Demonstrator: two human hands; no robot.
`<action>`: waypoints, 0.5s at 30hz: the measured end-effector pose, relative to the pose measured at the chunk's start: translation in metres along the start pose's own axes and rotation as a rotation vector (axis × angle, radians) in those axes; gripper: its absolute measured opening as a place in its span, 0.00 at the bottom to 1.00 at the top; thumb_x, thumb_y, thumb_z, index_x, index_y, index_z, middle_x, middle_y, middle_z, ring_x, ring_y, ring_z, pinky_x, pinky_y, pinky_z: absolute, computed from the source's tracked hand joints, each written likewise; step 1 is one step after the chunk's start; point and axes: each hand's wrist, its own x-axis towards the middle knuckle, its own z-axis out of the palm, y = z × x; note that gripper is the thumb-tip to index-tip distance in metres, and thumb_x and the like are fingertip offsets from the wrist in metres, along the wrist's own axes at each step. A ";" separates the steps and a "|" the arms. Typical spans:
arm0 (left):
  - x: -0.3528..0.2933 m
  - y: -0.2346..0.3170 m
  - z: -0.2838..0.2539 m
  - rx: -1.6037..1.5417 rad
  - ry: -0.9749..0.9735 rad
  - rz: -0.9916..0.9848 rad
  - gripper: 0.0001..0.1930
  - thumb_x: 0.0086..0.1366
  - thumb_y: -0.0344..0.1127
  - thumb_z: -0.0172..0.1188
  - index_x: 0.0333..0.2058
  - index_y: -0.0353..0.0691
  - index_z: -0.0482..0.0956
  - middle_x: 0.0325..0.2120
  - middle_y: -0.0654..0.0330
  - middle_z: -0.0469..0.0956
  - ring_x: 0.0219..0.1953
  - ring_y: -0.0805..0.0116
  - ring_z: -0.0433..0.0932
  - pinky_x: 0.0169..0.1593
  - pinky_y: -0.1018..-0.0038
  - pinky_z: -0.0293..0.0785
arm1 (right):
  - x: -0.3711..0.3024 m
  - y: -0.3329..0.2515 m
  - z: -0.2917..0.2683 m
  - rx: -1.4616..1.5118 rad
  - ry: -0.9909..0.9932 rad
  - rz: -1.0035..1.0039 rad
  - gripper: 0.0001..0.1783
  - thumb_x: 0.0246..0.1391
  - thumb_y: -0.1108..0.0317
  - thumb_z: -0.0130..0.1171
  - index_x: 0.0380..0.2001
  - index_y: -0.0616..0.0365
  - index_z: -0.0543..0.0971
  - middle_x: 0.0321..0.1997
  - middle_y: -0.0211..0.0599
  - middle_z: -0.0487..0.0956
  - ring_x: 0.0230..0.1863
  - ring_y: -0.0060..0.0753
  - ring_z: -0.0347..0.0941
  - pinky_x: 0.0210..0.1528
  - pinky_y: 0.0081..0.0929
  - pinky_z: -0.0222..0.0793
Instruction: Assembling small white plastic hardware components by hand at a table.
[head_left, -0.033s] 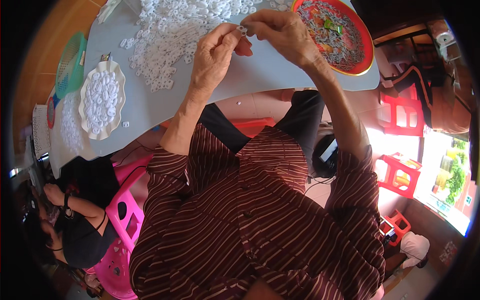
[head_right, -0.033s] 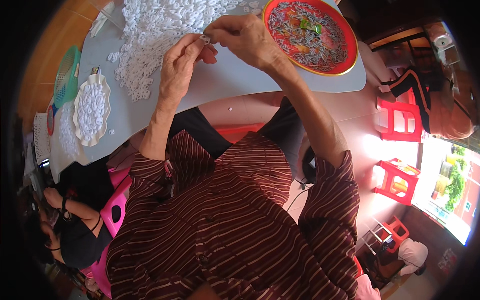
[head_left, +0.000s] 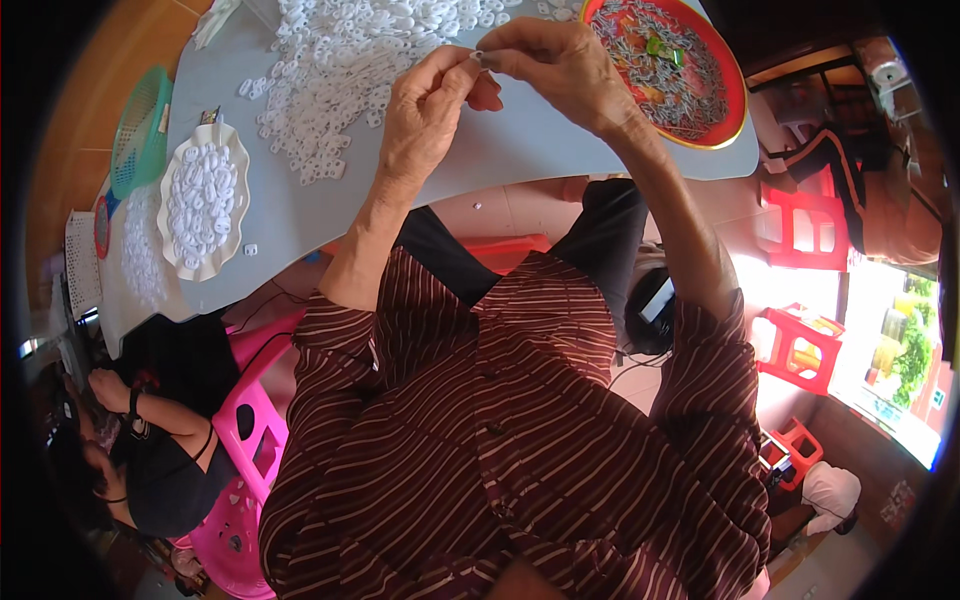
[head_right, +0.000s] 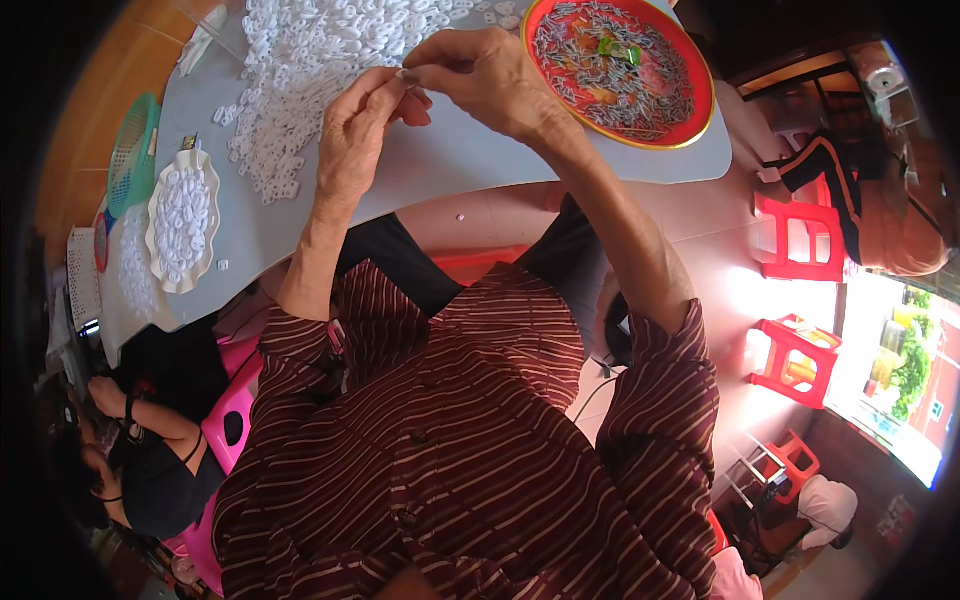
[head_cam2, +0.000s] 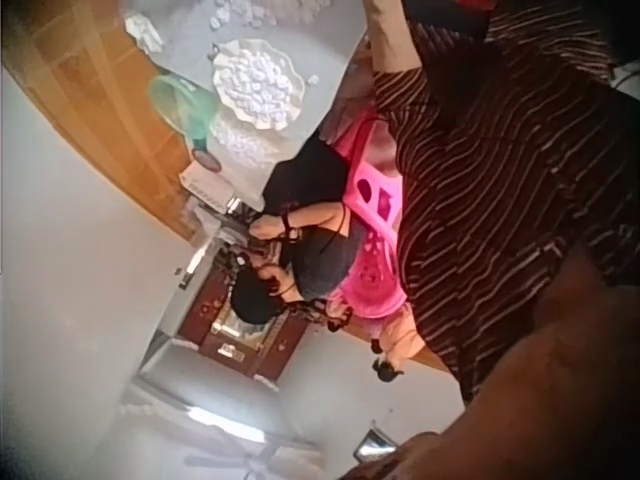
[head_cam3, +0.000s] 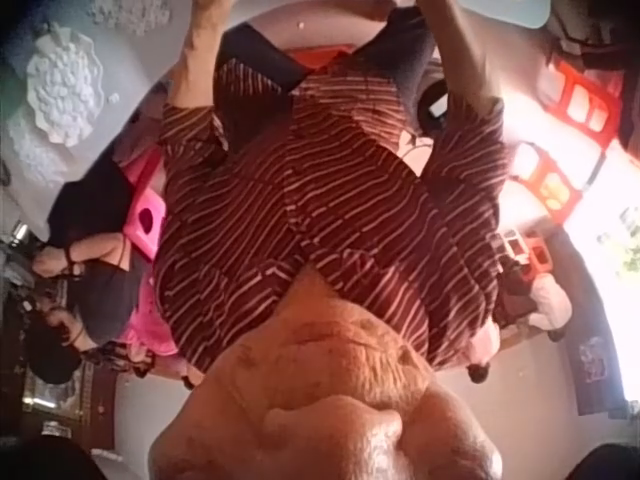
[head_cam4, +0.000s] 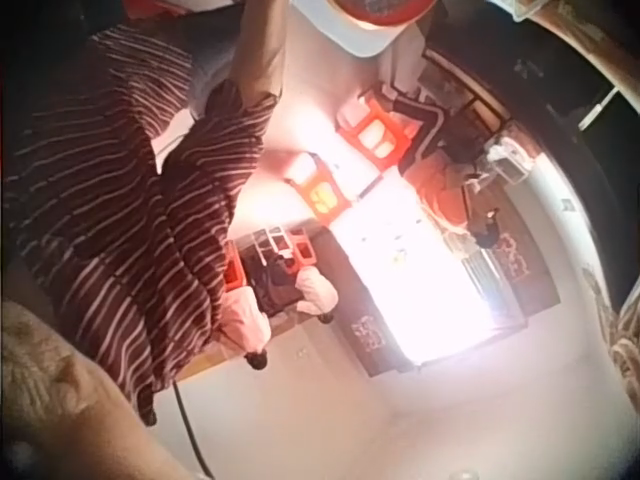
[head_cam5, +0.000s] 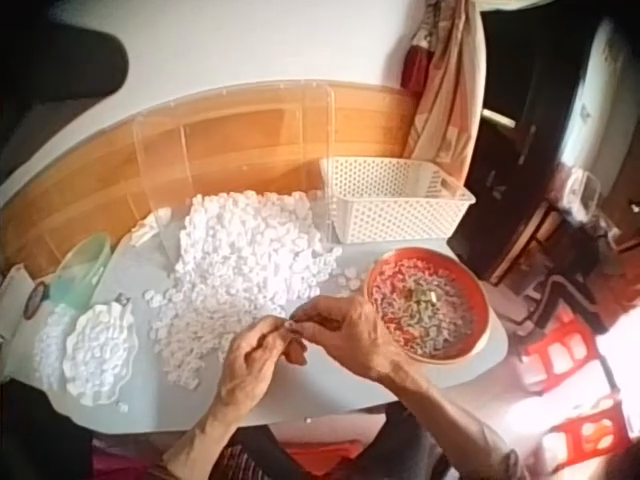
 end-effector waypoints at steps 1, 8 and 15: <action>0.000 -0.001 0.001 -0.041 0.017 0.017 0.12 0.66 0.38 0.48 0.36 0.33 0.74 0.24 0.59 0.77 0.27 0.74 0.74 0.36 0.78 0.70 | -0.001 0.000 0.000 0.001 0.005 0.002 0.09 0.54 0.69 0.57 0.37 0.61 0.79 0.29 0.29 0.78 0.33 0.17 0.73 0.39 0.18 0.71; 0.000 0.010 -0.003 -0.407 -0.073 -0.189 0.13 0.66 0.37 0.48 0.37 0.31 0.73 0.25 0.55 0.76 0.32 0.69 0.75 0.39 0.76 0.69 | -0.006 0.003 0.000 -0.149 0.109 -0.259 0.07 0.48 0.74 0.58 0.33 0.59 0.79 0.29 0.35 0.79 0.31 0.27 0.76 0.36 0.23 0.72; 0.001 0.000 -0.008 -0.527 -0.110 -0.236 0.11 0.65 0.36 0.51 0.35 0.34 0.75 0.24 0.58 0.77 0.30 0.71 0.74 0.37 0.76 0.69 | -0.010 0.010 0.003 -0.167 0.184 -0.461 0.07 0.45 0.75 0.58 0.31 0.58 0.79 0.29 0.37 0.79 0.30 0.32 0.77 0.35 0.25 0.72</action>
